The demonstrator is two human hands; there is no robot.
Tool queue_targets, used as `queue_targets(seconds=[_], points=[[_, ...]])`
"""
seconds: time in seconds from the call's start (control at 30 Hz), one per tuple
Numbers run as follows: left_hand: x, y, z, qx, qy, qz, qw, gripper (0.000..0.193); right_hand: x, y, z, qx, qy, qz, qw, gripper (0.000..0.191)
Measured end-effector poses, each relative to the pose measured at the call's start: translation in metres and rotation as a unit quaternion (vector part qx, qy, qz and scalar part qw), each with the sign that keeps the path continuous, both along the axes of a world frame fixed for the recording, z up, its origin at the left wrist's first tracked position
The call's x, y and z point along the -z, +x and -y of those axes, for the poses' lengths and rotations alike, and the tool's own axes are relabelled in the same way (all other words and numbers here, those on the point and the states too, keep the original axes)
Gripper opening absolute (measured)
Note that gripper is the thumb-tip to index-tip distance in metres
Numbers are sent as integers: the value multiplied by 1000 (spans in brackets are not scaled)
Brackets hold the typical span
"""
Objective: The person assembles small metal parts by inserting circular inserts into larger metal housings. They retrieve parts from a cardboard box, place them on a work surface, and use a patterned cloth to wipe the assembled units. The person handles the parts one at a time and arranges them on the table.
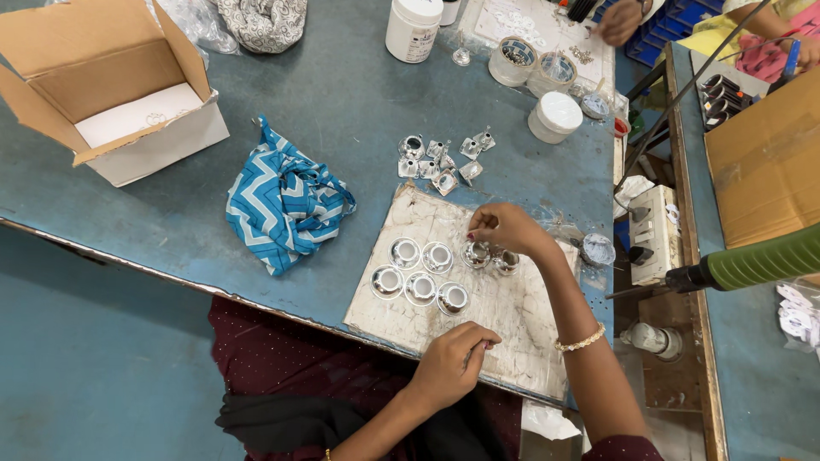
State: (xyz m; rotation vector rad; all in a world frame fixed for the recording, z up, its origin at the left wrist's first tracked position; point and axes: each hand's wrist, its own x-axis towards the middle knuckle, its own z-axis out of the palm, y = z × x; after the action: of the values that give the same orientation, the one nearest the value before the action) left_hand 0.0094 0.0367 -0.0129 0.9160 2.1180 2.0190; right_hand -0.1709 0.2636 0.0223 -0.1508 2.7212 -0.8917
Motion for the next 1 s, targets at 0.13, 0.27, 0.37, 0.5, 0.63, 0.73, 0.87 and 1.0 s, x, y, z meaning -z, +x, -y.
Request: queue_targets(seconds=[0.13, 0.27, 0.37, 0.5, 0.63, 0.73, 0.87, 1.0], points=[[-1, 1, 0, -3, 15, -4, 1000, 19, 2, -5, -14, 31, -87, -14, 996, 12], [-13, -2, 12, 18, 40, 17, 999, 20, -10, 7, -19, 118, -129, -137, 975, 13], [-33, -17, 49, -51, 81, 10, 995, 16, -15, 45, -13, 173, -174, -184, 952, 16], [-67, -79, 176, -453, -90, -212, 861, 17, -4, 120, 7, 217, -179, -250, 926, 19], [-108, -180, 293, -539, -239, -309, 746, 31, 12, 187, 18, 286, -188, -275, 899, 18], [-127, -258, 342, -464, -419, -226, 747, 41, 23, 223, 24, 358, -178, -240, 884, 19], [-110, -329, 362, -307, -553, -60, 772, 55, 35, 248, 26, 349, -153, -260, 887, 17], [-78, -346, 367, -191, -593, 44, 781, 70, 39, 248, 26, 351, -87, -257, 896, 16]])
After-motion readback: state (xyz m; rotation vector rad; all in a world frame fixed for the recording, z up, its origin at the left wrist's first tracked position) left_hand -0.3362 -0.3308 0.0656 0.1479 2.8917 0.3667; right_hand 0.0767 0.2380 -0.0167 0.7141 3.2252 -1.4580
